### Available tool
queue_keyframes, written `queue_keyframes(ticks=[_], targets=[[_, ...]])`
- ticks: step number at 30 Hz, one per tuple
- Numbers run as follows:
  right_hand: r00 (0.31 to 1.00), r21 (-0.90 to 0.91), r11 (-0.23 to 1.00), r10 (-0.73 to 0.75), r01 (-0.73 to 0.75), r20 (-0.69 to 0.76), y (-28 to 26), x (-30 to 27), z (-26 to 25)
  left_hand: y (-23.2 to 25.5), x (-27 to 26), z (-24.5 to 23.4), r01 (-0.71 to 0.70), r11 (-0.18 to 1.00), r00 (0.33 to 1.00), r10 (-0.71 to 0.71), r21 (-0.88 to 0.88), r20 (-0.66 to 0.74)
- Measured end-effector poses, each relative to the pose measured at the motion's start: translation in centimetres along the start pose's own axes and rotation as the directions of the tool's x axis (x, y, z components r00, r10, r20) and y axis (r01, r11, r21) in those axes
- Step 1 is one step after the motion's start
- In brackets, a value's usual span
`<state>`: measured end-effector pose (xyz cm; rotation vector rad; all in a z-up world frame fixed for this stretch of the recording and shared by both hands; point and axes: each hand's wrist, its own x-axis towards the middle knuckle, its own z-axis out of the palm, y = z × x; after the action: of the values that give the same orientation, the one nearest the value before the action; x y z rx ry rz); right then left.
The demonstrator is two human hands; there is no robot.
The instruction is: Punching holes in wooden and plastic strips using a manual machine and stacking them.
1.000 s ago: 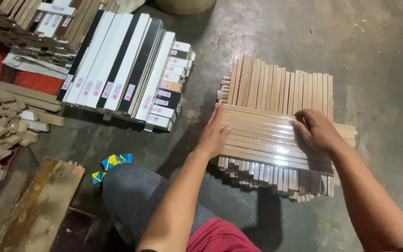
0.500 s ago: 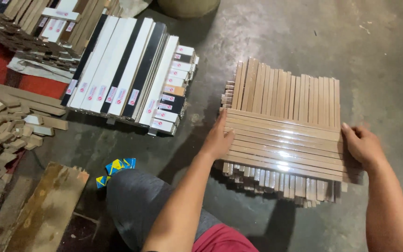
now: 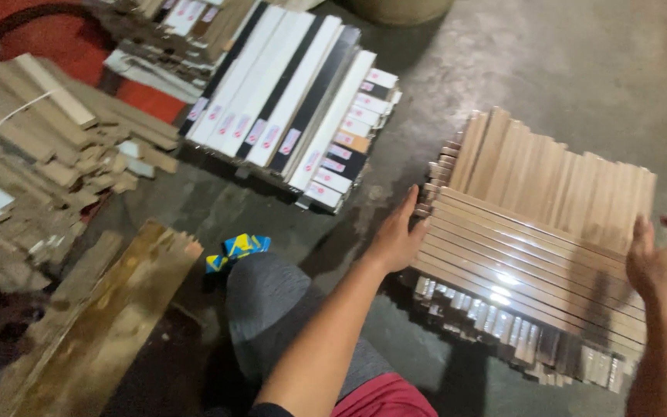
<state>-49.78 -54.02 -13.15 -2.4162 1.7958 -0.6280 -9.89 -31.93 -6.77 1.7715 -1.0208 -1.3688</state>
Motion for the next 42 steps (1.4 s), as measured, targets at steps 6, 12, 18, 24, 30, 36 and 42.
queue_keyframes(ticks=[6,12,18,24,30,36,42], targets=[[0.99,0.579,0.815,-0.058,-0.03,0.132,-30.4,-1.0,-1.9,-11.6,-0.8,-3.1,-0.256,0.957,0.79,0.288,0.135,-0.541],[0.74,0.695,0.391,-0.05,-0.604,0.671,-47.7,-3.6,14.5,-12.3,-7.3,-6.9,-0.175,0.904,0.755,-0.132,-0.391,-0.643],[0.56,0.472,0.453,0.076,-0.756,0.825,-52.5,-3.5,18.1,-13.5,-6.0,-8.1,-0.268,0.724,0.723,-0.284,-0.635,-0.63],[0.547,0.395,0.497,0.204,-0.773,0.812,-52.0,-2.2,22.8,-16.0,-3.0,-8.6,-0.258,0.586,0.751,-0.378,-0.768,-0.541],[0.495,0.397,0.393,0.187,-0.829,0.849,-49.7,-0.2,30.0,-16.6,-2.5,-8.9,-0.202,0.604,0.774,-0.384,-0.771,-0.504],[0.578,0.526,0.283,0.144,-0.802,0.803,-50.2,-0.8,25.4,-17.7,-1.9,-8.7,-0.234,0.616,0.733,-0.396,-0.752,-0.553],[0.576,0.583,0.171,-0.093,-0.794,0.812,-53.4,-5.9,6.5,-15.0,-3.6,-8.8,-0.289,0.589,0.75,-0.351,-0.755,-0.56]])
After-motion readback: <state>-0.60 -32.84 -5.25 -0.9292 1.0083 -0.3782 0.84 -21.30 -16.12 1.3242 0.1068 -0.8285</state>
